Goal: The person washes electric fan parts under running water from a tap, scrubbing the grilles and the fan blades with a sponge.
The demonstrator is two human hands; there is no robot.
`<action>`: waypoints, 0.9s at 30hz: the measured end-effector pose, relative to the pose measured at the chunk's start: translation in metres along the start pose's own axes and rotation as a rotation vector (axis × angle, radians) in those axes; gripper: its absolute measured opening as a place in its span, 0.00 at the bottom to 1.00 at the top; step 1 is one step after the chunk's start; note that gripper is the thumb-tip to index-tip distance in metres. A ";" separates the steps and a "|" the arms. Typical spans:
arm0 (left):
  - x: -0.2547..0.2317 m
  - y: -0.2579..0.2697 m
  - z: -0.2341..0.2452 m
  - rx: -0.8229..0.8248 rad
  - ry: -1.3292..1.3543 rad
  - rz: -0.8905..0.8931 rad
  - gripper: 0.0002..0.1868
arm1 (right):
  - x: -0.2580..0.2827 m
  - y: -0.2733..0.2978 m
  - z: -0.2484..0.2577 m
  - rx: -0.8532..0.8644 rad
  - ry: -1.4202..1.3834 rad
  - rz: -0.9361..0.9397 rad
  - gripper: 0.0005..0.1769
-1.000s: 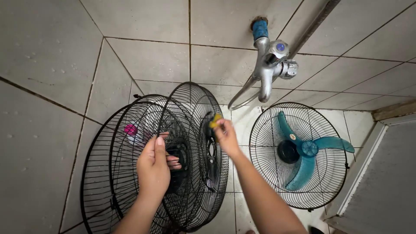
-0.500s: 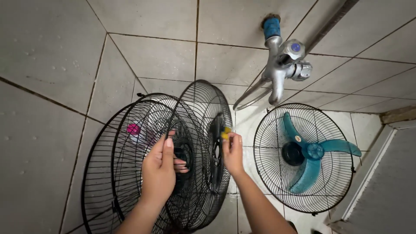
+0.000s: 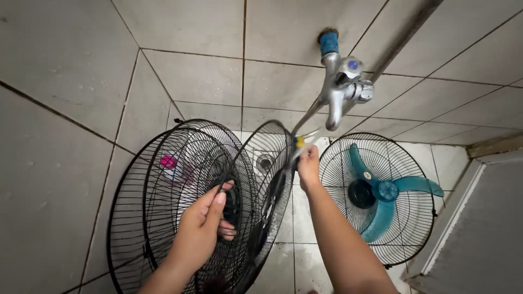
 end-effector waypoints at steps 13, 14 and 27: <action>-0.002 0.032 -0.012 0.052 -0.056 0.011 0.20 | 0.192 0.111 -0.064 0.315 -0.042 0.538 0.10; -0.007 0.034 -0.013 0.034 -0.120 -0.036 0.18 | 0.191 0.106 -0.064 0.315 -0.043 0.538 0.10; -0.011 0.027 0.009 0.034 -0.298 -0.111 0.16 | -0.063 0.035 0.042 -0.147 0.267 -0.174 0.18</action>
Point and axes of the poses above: each hand's wrist, its own y-axis away from the middle knuckle, its own z-axis out of the back of the hand, x = y × z, the point moved 8 cm from there along -y, towards the middle knuckle, and after that the axes turned 2 degrees about -z, right-handed, at the moved point
